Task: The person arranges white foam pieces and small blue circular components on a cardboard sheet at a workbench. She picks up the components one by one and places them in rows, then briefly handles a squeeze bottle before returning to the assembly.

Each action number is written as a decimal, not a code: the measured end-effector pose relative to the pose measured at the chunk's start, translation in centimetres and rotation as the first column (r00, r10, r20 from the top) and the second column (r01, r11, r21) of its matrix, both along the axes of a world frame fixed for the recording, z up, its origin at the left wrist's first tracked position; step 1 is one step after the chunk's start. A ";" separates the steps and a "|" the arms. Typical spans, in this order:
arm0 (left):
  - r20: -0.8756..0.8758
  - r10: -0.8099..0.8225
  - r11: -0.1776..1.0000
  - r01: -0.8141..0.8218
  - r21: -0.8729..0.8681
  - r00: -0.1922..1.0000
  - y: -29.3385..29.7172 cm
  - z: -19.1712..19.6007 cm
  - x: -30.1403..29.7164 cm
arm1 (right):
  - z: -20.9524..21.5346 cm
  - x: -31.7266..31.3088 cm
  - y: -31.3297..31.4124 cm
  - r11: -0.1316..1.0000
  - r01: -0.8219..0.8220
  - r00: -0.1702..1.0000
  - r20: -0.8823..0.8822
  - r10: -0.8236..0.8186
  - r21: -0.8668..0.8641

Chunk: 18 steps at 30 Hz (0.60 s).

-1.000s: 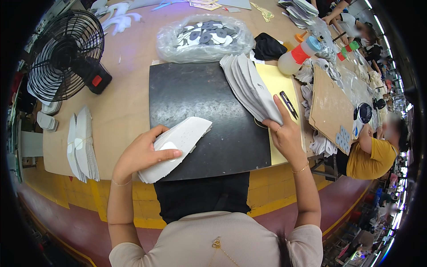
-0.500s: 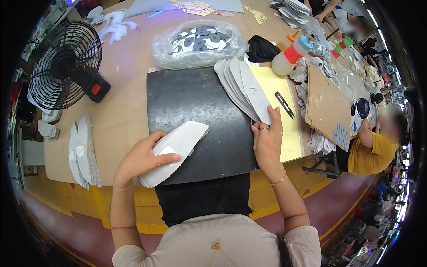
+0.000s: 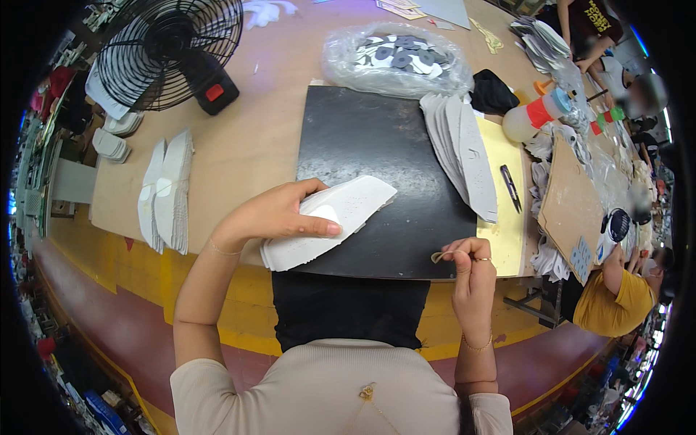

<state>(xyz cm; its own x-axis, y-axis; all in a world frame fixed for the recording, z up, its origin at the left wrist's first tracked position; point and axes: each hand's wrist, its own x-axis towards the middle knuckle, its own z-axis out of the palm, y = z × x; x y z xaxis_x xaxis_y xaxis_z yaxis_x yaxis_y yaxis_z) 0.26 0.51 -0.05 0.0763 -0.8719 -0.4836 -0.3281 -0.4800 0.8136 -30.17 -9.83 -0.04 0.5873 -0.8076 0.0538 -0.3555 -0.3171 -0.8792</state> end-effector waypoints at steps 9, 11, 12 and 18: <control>0.341 0.049 0.982 0.018 -0.188 0.939 1.0 3.6 -1.9 | -1.5 1.7 -0.7 0.795 -0.280 0.883 0.469 -0.006 0.538; 0.561 0.115 0.904 0.148 -0.401 0.819 1.3 3.6 -3.5 | -0.9 1.9 -0.3 0.782 -0.369 0.843 0.535 0.055 0.502; 0.621 0.106 0.909 0.177 -0.376 0.777 1.4 3.3 -4.2 | -0.8 2.1 -0.1 0.767 -0.426 0.814 0.574 0.093 0.480; 0.752 0.130 0.902 0.237 -0.360 0.646 0.5 0.5 -5.6 | -0.4 2.0 -0.2 0.840 -0.298 0.868 0.496 0.041 0.453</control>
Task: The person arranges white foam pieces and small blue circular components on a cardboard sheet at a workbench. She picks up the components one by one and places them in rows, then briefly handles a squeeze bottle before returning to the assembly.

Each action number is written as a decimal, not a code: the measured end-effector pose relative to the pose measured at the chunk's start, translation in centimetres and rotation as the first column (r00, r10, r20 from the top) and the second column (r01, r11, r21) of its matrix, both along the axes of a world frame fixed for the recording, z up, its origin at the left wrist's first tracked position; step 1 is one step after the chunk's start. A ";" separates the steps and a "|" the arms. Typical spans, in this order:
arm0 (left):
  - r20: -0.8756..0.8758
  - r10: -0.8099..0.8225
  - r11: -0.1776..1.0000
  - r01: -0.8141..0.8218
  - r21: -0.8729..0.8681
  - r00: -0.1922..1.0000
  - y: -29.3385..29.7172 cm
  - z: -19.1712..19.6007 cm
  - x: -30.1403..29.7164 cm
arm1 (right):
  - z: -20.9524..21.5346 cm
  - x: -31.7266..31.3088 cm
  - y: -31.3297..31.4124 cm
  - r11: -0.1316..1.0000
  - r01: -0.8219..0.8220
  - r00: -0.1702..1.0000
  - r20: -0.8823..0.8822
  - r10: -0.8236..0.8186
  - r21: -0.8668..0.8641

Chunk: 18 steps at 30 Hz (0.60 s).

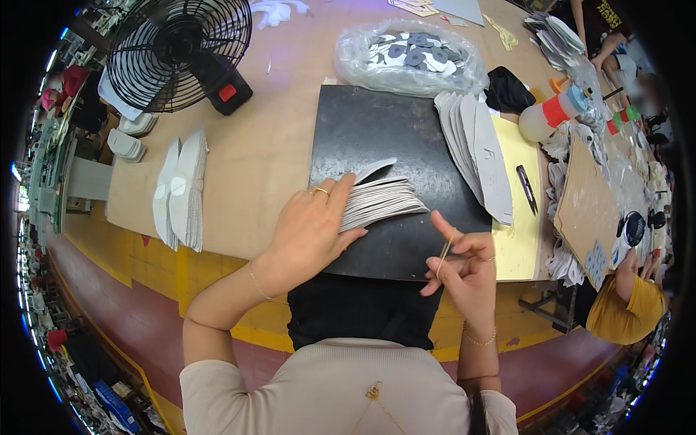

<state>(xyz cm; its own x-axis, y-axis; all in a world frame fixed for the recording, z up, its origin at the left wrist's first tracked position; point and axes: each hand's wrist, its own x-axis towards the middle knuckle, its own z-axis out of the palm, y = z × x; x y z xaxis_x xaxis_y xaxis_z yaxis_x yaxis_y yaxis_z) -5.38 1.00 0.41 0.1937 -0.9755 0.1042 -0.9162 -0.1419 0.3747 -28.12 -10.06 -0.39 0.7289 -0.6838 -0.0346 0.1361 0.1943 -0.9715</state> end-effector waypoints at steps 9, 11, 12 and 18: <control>0.024 -0.088 0.996 0.087 0.009 0.996 0.1 0.3 -0.2 | 3.0 3.2 -3.3 0.562 -0.305 0.853 -0.483 -0.198 -0.769; 0.124 -0.168 0.985 0.163 0.055 0.978 0.4 0.2 0.1 | 3.5 5.1 -2.7 0.382 -0.378 0.837 -0.487 -0.248 -0.843; 0.161 -0.209 0.977 0.197 0.085 0.965 0.5 0.1 0.1 | 3.8 6.0 -2.3 0.310 -0.402 0.838 -0.482 -0.256 -0.862; -0.053 -0.147 0.989 0.148 0.014 0.988 0.5 0.2 0.6 | 3.8 7.9 2.0 0.186 -0.479 0.837 -0.510 -0.197 -0.858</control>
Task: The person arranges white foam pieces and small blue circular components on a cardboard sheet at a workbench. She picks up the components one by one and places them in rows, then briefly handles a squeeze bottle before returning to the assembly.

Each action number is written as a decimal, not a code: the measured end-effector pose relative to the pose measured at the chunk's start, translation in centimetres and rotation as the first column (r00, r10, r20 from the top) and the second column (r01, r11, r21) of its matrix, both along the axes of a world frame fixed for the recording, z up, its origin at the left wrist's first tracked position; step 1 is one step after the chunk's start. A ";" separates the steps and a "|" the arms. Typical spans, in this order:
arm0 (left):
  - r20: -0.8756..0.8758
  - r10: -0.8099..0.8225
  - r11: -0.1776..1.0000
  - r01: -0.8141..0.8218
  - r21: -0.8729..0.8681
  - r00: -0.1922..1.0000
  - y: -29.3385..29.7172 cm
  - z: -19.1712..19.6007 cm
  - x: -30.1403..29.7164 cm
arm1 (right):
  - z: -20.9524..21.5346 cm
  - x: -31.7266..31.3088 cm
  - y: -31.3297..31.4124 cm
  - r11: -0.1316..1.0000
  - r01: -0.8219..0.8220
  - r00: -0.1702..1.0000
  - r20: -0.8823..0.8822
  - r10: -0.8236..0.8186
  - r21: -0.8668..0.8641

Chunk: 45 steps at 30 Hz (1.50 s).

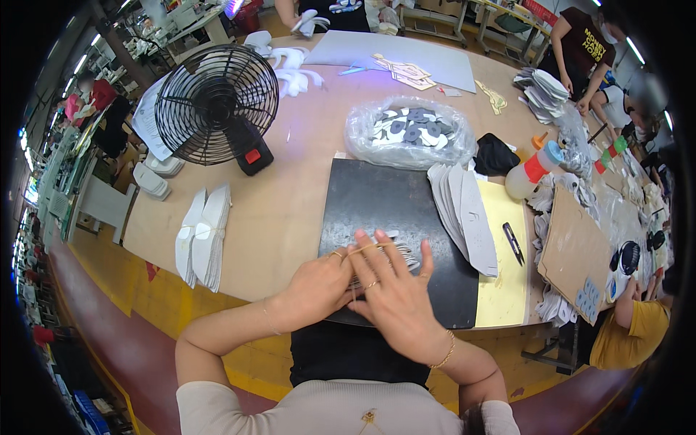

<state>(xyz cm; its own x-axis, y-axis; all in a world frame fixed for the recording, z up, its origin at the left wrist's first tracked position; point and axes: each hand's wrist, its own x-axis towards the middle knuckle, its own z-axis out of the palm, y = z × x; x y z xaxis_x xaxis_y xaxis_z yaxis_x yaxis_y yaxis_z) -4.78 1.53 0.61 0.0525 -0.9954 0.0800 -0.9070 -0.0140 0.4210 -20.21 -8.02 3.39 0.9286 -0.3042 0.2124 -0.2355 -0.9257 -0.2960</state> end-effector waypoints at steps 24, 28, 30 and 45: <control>-0.747 0.048 0.945 0.212 0.248 0.663 1.0 5.4 3.0 | -5.7 -4.0 -2.7 0.999 -0.025 0.874 0.485 0.043 -0.043; -0.697 -0.340 0.870 0.493 0.024 0.632 1.6 7.0 2.9 | -5.8 -4.1 -6.1 0.963 -0.218 0.797 0.598 0.083 0.157; -0.704 -0.389 0.865 0.499 -0.056 0.595 1.4 7.5 2.4 | -5.8 -2.6 -5.5 0.859 -0.336 0.744 0.668 -0.011 0.387; -0.885 0.449 0.862 -0.202 0.466 -0.124 0.9 1.6 4.6 | -4.3 -7.1 -0.6 0.584 -0.433 0.837 0.547 -0.022 0.686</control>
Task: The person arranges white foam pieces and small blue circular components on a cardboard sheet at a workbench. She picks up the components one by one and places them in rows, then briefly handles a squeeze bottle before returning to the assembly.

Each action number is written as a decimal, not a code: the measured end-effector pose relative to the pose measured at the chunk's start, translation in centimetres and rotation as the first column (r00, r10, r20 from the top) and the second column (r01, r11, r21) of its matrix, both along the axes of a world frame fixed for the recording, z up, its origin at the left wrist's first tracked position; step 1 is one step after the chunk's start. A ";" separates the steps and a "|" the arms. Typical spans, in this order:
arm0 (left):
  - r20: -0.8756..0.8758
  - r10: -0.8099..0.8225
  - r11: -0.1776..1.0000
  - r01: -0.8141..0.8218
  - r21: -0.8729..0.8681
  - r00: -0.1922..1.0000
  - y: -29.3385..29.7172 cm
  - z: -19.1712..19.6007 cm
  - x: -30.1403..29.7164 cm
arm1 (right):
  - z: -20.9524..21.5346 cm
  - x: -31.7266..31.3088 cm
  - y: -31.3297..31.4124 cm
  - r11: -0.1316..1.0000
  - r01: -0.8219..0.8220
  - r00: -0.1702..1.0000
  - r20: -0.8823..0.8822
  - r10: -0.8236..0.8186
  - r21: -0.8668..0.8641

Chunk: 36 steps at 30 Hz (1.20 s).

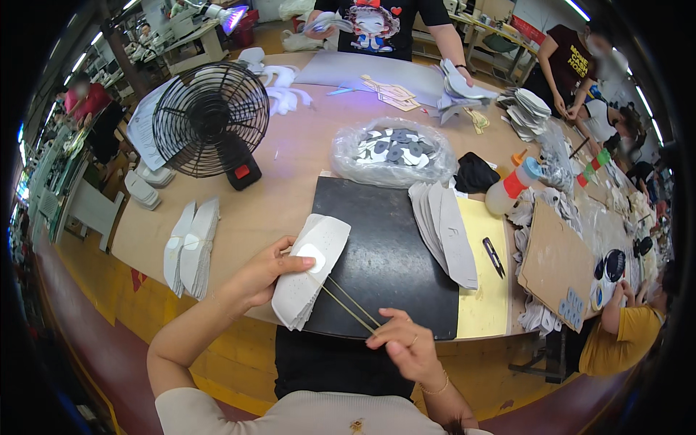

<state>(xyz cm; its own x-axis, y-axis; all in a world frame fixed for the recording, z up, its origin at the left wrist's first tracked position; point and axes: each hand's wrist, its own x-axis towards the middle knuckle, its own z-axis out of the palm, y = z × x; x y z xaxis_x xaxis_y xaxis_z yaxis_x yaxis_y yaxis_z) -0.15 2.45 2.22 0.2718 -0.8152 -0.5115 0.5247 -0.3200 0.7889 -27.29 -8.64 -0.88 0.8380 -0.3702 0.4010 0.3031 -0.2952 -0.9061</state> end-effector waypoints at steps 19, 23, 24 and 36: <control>0.924 0.283 0.881 0.311 -0.356 0.256 -4.0 1.9 -7.0 | -1.2 5.8 -2.1 0.619 0.125 0.835 0.255 -0.488 0.775; 0.858 0.143 0.940 0.204 -0.274 0.494 -3.8 1.8 -5.9 | -2.4 5.3 -1.8 0.659 0.111 0.847 0.276 -0.454 0.744; 0.792 0.130 0.943 0.173 -0.285 0.596 -3.8 1.5 -5.6 | -0.9 5.6 -1.2 0.586 0.018 0.866 0.280 -0.415 0.810; 0.981 -0.122 0.897 0.440 0.044 0.150 -1.9 2.5 -4.3 | -2.7 7.0 -1.1 0.493 -0.042 0.931 0.213 -0.297 0.869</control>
